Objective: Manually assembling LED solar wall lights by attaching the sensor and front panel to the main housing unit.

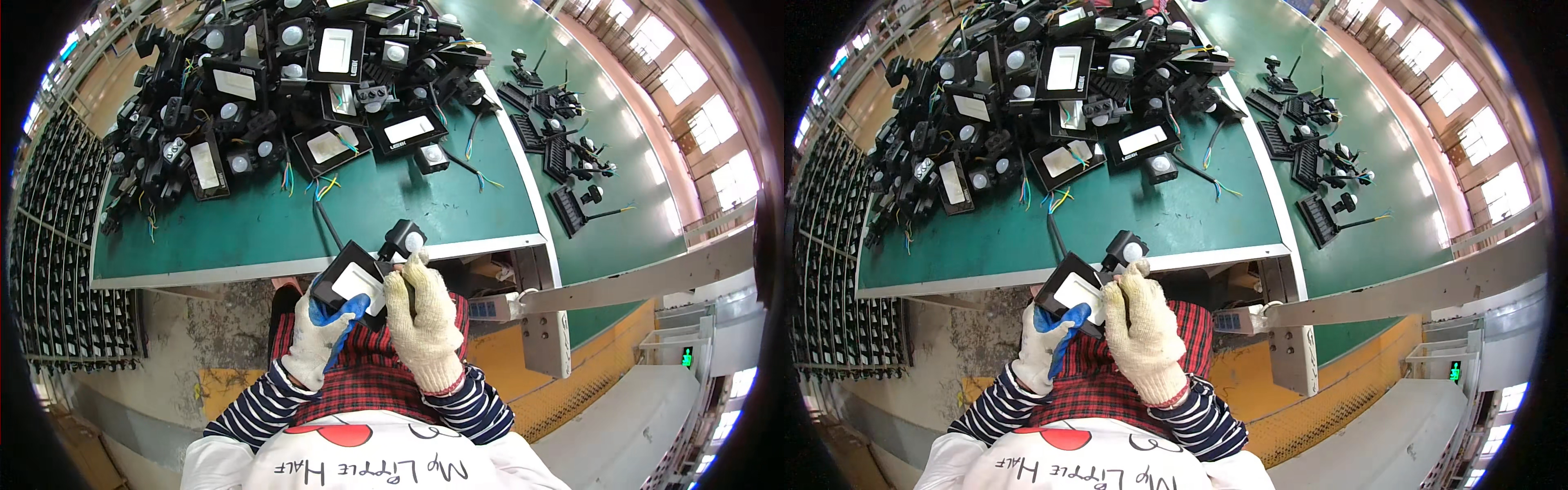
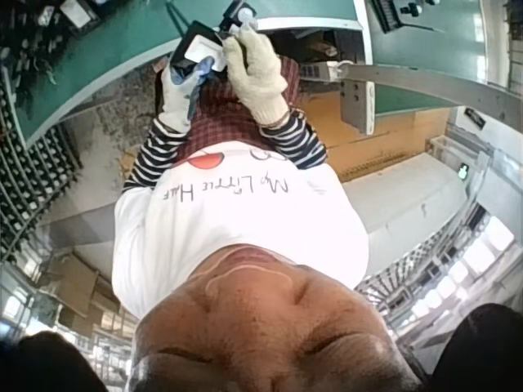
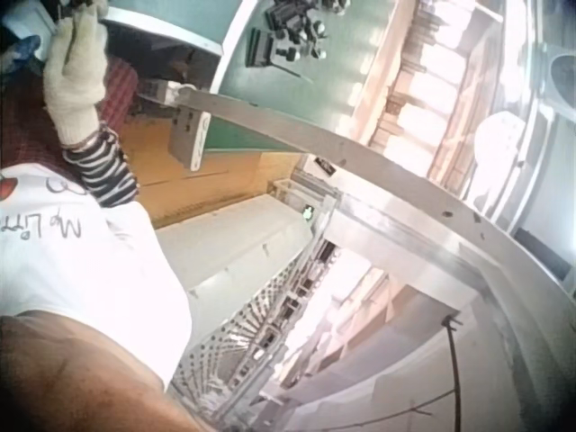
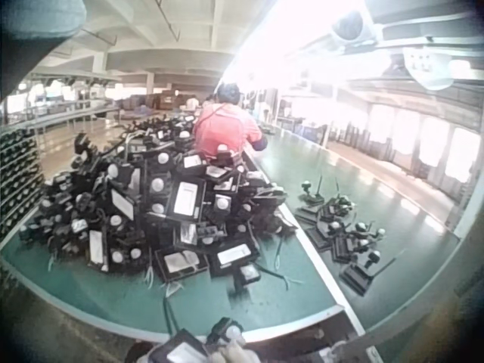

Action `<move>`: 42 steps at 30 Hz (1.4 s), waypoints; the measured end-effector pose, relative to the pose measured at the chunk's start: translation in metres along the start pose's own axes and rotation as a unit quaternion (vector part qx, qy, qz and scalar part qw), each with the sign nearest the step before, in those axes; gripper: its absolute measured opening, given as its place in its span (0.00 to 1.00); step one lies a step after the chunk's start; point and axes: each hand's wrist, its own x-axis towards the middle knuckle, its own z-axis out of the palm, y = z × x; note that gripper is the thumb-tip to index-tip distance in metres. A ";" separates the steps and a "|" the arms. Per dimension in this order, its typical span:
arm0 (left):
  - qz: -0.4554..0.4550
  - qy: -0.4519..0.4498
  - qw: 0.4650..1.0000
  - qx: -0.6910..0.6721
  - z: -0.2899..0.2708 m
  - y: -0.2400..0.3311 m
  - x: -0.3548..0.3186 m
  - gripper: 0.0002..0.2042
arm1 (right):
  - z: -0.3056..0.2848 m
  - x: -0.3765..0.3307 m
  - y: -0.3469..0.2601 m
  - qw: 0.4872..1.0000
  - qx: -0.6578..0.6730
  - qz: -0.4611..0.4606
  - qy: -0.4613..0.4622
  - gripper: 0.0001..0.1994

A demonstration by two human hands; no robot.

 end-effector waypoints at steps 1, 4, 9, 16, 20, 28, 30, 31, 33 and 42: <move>0.011 -0.025 0.999 0.025 -0.002 0.001 0.000 0.25 | 0.000 0.001 -0.002 1.000 0.001 0.000 -0.002 0.13; 0.041 -0.054 0.996 0.062 0.003 0.006 -0.005 0.29 | -0.001 0.009 -0.014 1.000 -0.024 -0.003 -0.009 0.10; 0.074 -0.083 0.990 0.082 0.009 0.008 -0.003 0.31 | -0.002 0.016 -0.020 0.996 -0.074 -0.047 0.029 0.11; -0.029 -0.212 0.964 0.161 -0.014 0.057 0.011 0.26 | -0.068 0.061 -0.038 0.956 -0.165 -0.083 -0.228 0.14; -0.101 -0.296 0.920 0.237 0.002 0.080 0.016 0.23 | -0.079 0.064 -0.032 0.914 -0.198 -0.162 -0.315 0.18; -0.036 -0.339 0.903 0.260 0.000 0.065 0.024 0.23 | -0.055 0.037 -0.053 0.944 -0.189 -0.084 -0.256 0.18; -0.029 -0.342 0.900 0.268 -0.003 0.067 0.025 0.22 | -0.052 0.032 -0.045 0.945 -0.179 -0.116 -0.249 0.25; -0.039 -0.356 0.882 0.308 -0.002 0.072 0.024 0.22 | -0.054 0.032 -0.047 0.940 -0.179 -0.111 -0.269 0.25; -0.070 -0.377 0.856 0.347 -0.005 0.079 0.026 0.21 | -0.059 0.039 -0.046 0.925 -0.160 -0.102 -0.330 0.25; -0.053 -0.216 0.975 0.016 0.004 0.094 0.033 0.38 | -0.050 0.026 -0.028 0.940 0.157 0.164 -0.255 0.32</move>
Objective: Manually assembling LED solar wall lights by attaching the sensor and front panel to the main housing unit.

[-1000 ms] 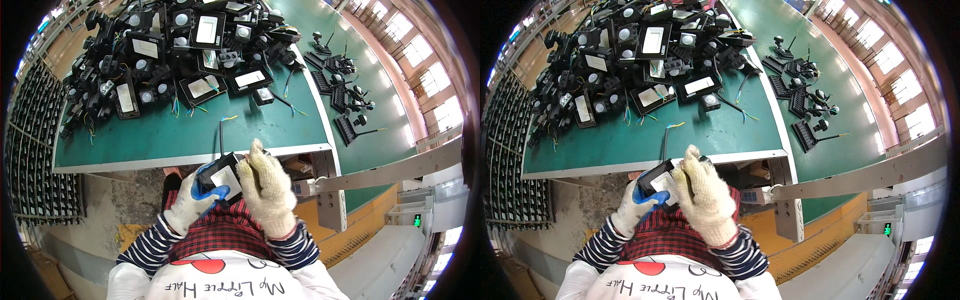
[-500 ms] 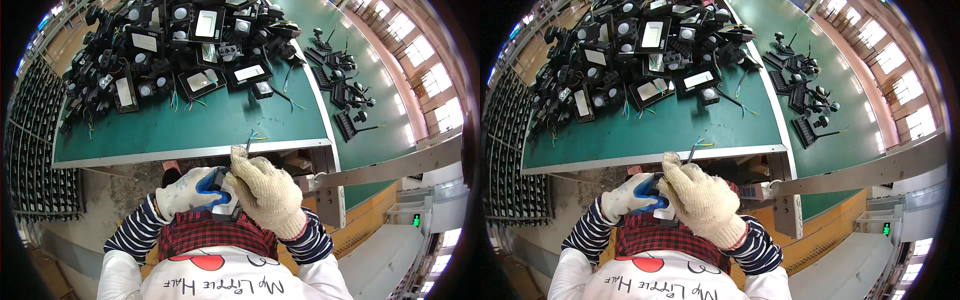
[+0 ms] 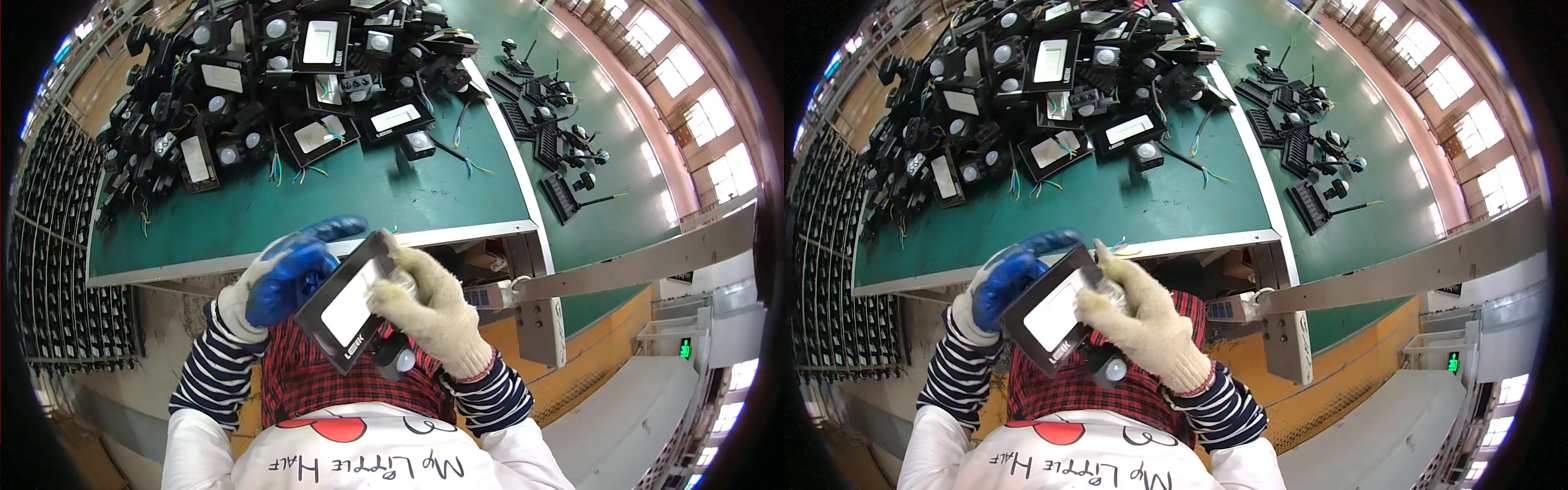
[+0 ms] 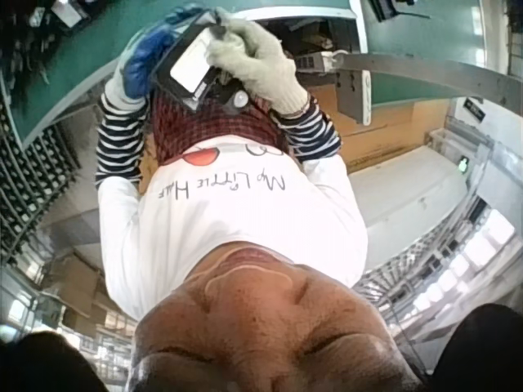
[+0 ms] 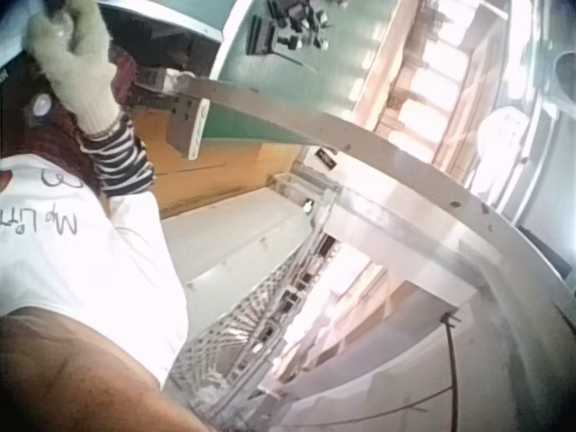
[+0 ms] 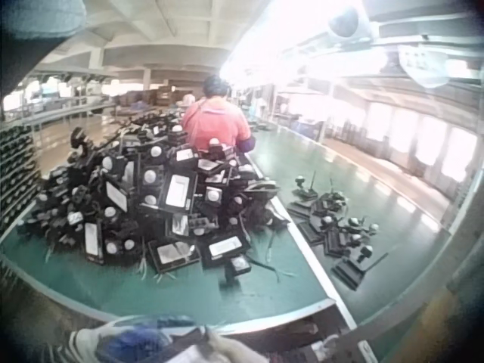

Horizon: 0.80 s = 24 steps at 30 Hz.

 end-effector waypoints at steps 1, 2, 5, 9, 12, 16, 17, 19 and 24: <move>0.037 -0.037 0.997 -0.065 -0.004 -0.010 -0.003 0.37 | 0.002 0.000 -0.005 0.984 0.151 0.088 0.036 0.28; 0.071 -0.080 0.986 -0.131 -0.006 -0.019 -0.007 0.36 | 0.006 0.000 -0.008 0.936 0.298 0.173 0.077 0.23; 0.133 0.038 0.981 0.134 0.007 -0.064 -0.020 0.32 | 0.026 0.004 -0.011 0.882 0.408 0.172 0.162 0.13; 0.115 -0.070 0.990 -0.048 0.009 -0.112 -0.032 0.26 | 0.038 0.000 -0.016 0.890 0.344 0.218 0.207 0.10; 0.124 -0.123 0.972 -0.158 0.013 -0.114 -0.034 0.25 | 0.040 -0.006 -0.018 0.902 0.320 0.209 0.202 0.10; 0.072 -0.181 0.922 -0.334 0.015 -0.109 -0.034 0.27 | 0.042 -0.012 -0.019 0.913 0.301 0.185 0.202 0.10; 0.053 -0.118 0.941 -0.311 0.016 -0.105 -0.037 0.28 | 0.043 -0.014 -0.015 0.913 0.316 0.181 0.187 0.12; -0.086 0.007 0.845 -0.527 0.018 -0.097 -0.034 0.33 | 0.042 -0.017 -0.013 0.909 0.341 0.182 0.159 0.15; 0.105 0.108 0.961 -0.234 0.061 -0.071 -0.022 0.23 | 0.039 -0.023 -0.021 0.899 0.371 0.190 0.137 0.16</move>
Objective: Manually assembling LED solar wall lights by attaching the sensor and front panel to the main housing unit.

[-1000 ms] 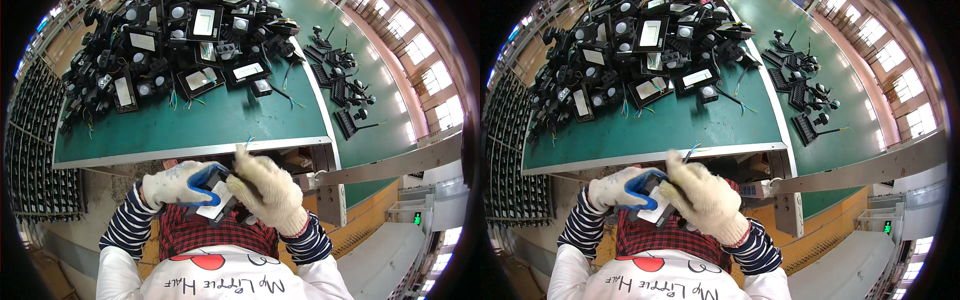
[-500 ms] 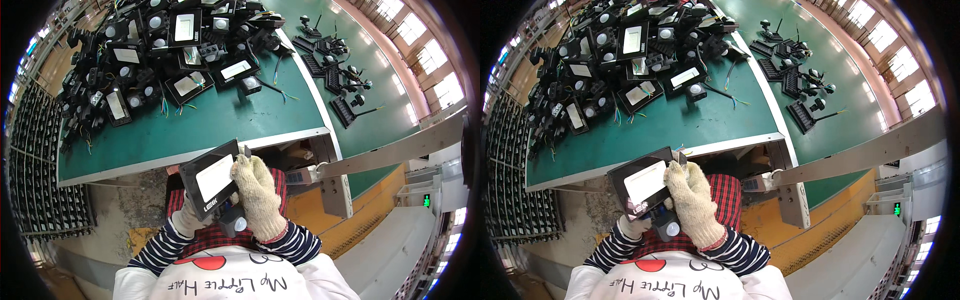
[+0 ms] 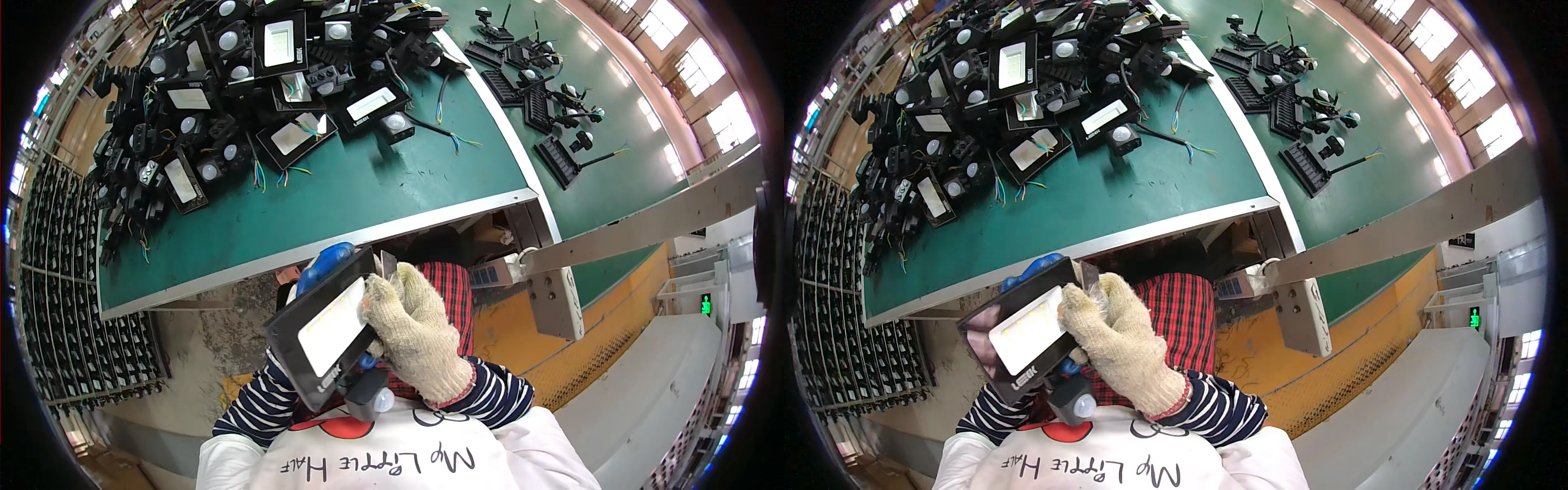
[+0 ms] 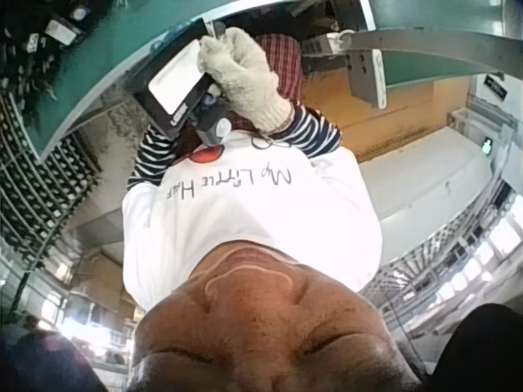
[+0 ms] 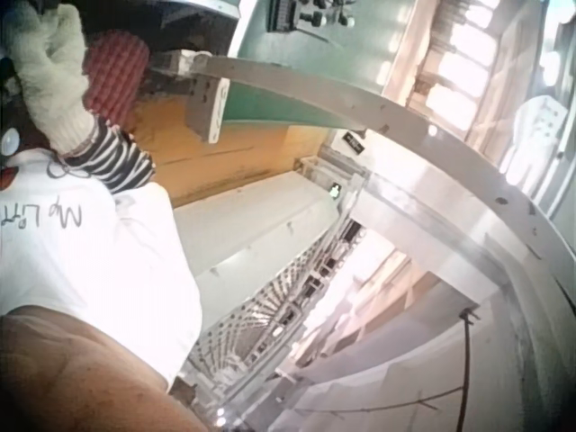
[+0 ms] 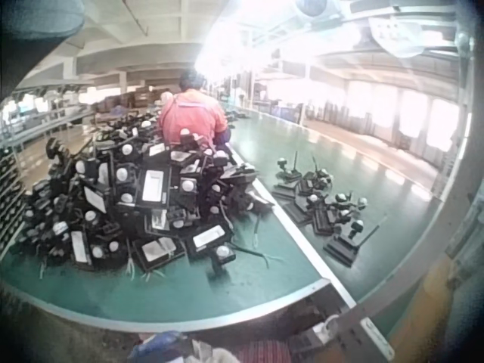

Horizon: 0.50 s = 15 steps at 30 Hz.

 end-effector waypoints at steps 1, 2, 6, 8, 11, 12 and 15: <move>0.060 0.002 0.995 0.076 0.011 0.000 0.001 0.20 | -0.004 0.004 0.004 0.999 -0.031 -0.011 -0.027 0.16; 0.119 0.002 0.981 0.152 0.018 0.000 0.002 0.18 | -0.006 0.006 0.007 0.996 -0.061 -0.023 -0.054 0.17; 0.121 -0.050 0.973 0.187 0.006 0.006 -0.001 0.19 | -0.005 0.016 0.015 0.979 -0.152 -0.131 0.022 0.17; 0.065 -0.098 0.982 0.146 -0.015 0.008 -0.011 0.24 | -0.014 0.027 0.008 0.970 -0.144 -0.192 0.040 0.17; -0.058 -0.032 0.996 0.067 -0.037 0.003 -0.037 0.31 | -0.036 0.051 0.001 0.949 -0.200 -0.218 0.107 0.16; -0.071 -0.005 0.997 -0.020 -0.078 -0.016 -0.052 0.32 | -0.040 0.057 0.003 0.962 -0.154 -0.197 0.107 0.16; -0.064 -0.002 0.990 0.128 -0.093 -0.023 -0.045 0.27 | -0.042 0.048 0.013 0.935 -0.225 -0.262 0.078 0.18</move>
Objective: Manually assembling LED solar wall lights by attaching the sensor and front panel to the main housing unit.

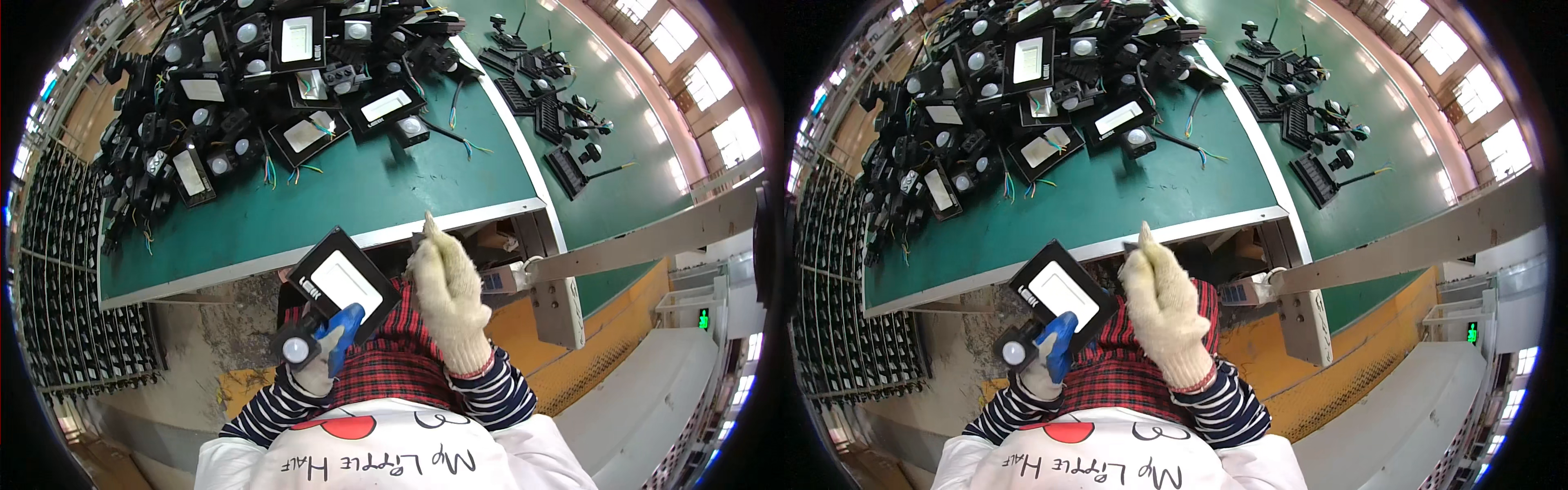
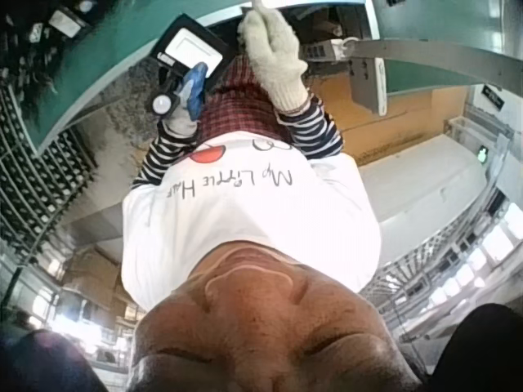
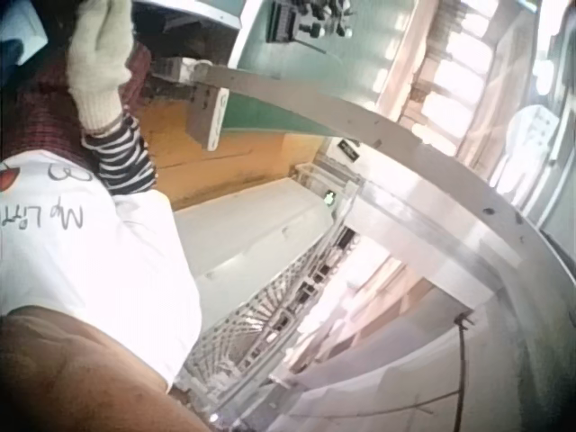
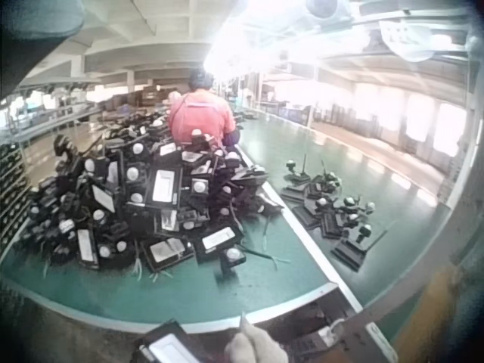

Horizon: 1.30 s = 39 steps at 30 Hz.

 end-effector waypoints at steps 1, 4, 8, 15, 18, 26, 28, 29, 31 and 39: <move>-0.001 0.006 1.000 -0.001 -0.003 -0.003 0.001 0.28 | 0.002 -0.004 -0.001 0.998 -0.043 -0.027 -0.020 0.18; -0.020 0.022 0.979 0.199 0.017 0.018 0.007 0.30 | 0.008 -0.017 0.000 0.997 -0.046 -0.049 -0.042 0.20; -0.028 0.039 0.997 0.057 0.016 0.004 0.003 0.34 | 0.015 -0.018 0.007 0.990 -0.102 -0.088 -0.043 0.20; -0.036 0.042 0.981 0.185 0.037 0.015 0.001 0.35 | 0.027 -0.018 0.008 0.988 -0.103 -0.116 0.009 0.18; -0.040 0.047 0.984 0.168 0.036 0.014 0.001 0.35 | 0.025 -0.019 0.006 0.987 -0.116 -0.109 0.001 0.19; -0.058 0.055 0.989 0.123 0.033 0.007 0.003 0.34 | 0.022 -0.019 0.004 0.983 -0.113 -0.143 -0.030 0.21; -0.062 0.059 0.990 0.113 0.032 0.004 0.003 0.34 | 0.019 -0.016 0.002 0.968 -0.161 -0.180 -0.061 0.21; -0.064 0.060 0.990 0.108 0.031 0.004 0.004 0.34 | 0.018 -0.016 0.001 0.969 -0.161 -0.179 -0.060 0.21; -0.067 0.064 0.991 0.098 0.029 0.004 0.004 0.33 | 0.017 -0.016 -0.001 0.961 -0.200 -0.173 -0.078 0.21; -0.079 0.080 0.992 0.056 0.030 0.006 0.012 0.33 | 0.019 -0.018 0.020 0.990 -0.103 -0.090 -0.027 0.18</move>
